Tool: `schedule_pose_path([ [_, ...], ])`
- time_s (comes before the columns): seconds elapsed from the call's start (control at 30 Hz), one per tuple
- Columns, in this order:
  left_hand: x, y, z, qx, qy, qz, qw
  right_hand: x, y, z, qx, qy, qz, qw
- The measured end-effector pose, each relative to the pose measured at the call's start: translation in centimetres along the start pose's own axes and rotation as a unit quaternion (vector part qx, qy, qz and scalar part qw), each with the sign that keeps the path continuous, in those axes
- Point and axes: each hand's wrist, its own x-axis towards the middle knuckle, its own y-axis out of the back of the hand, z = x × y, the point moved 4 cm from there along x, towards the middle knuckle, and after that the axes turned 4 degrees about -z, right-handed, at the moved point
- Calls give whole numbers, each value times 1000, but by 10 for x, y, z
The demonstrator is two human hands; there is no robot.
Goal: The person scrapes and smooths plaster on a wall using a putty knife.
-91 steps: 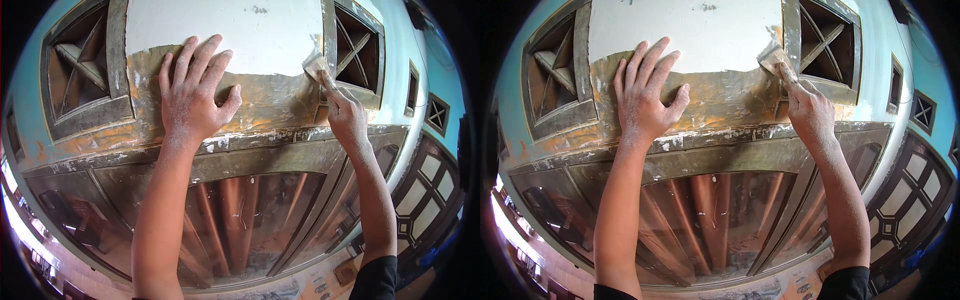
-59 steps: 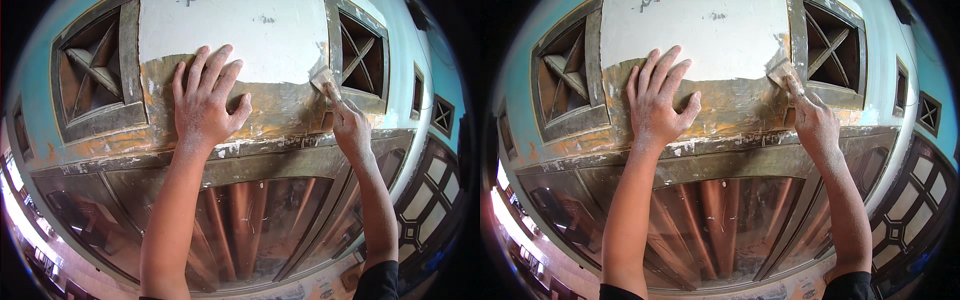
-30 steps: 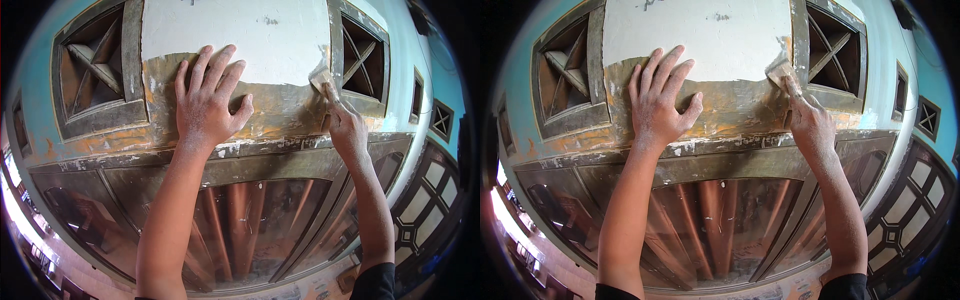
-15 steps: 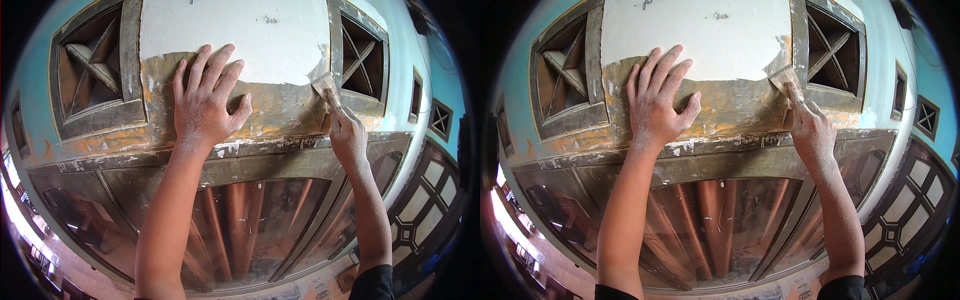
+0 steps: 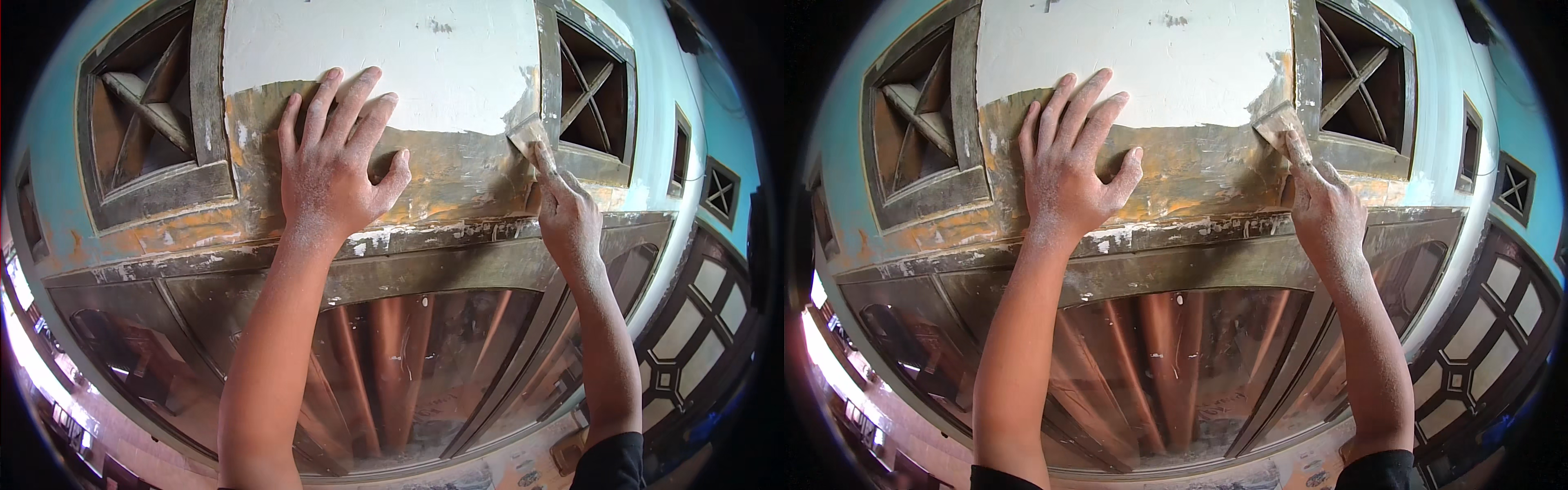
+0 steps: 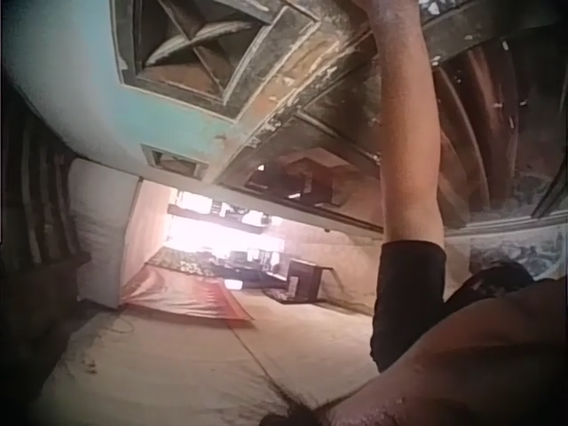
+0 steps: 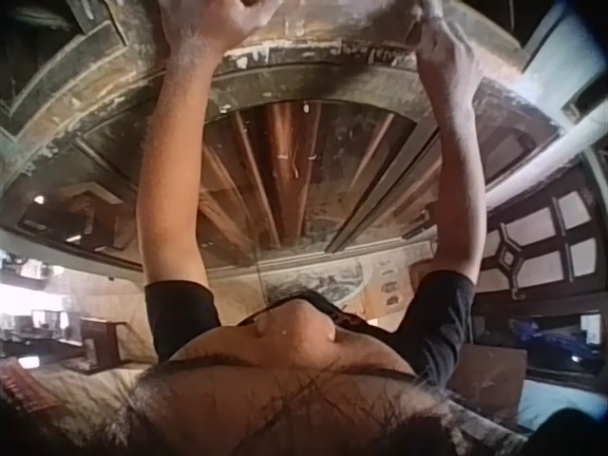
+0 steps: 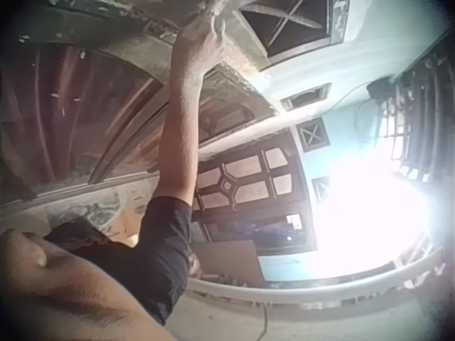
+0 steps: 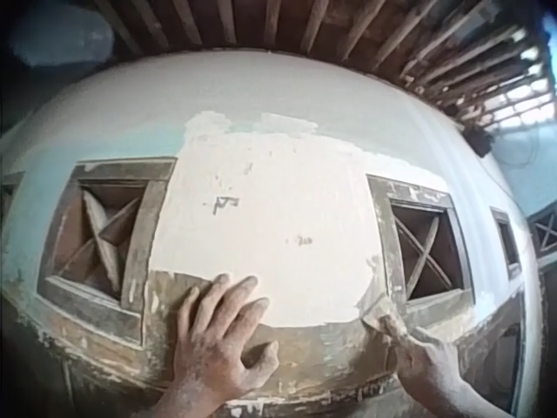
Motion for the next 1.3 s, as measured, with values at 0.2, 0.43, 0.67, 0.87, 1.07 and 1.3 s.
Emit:
schedule_pose_path([
  [0.2,-1,2,-1,3,-2,2,1000,3,3,-5,-13,-20,-22,999],
  [0.43,-1,0,-2,3,-2,13,1000,6,6,-11,3,-25,-18,1000],
  [0.67,0,-2,-2,-2,-6,15,1000,9,7,-9,-15,-16,-25,999],
  [0.87,-1,-1,-1,-4,-6,17,1000,13,1,-3,-39,-2,-35,999],
  [1.07,-2,-2,-2,0,-4,12,1000,13,6,-14,-12,-27,-32,999],
  [1.3,0,0,-2,3,-7,19,1000,19,2,-7,-11,-19,-26,999],
])
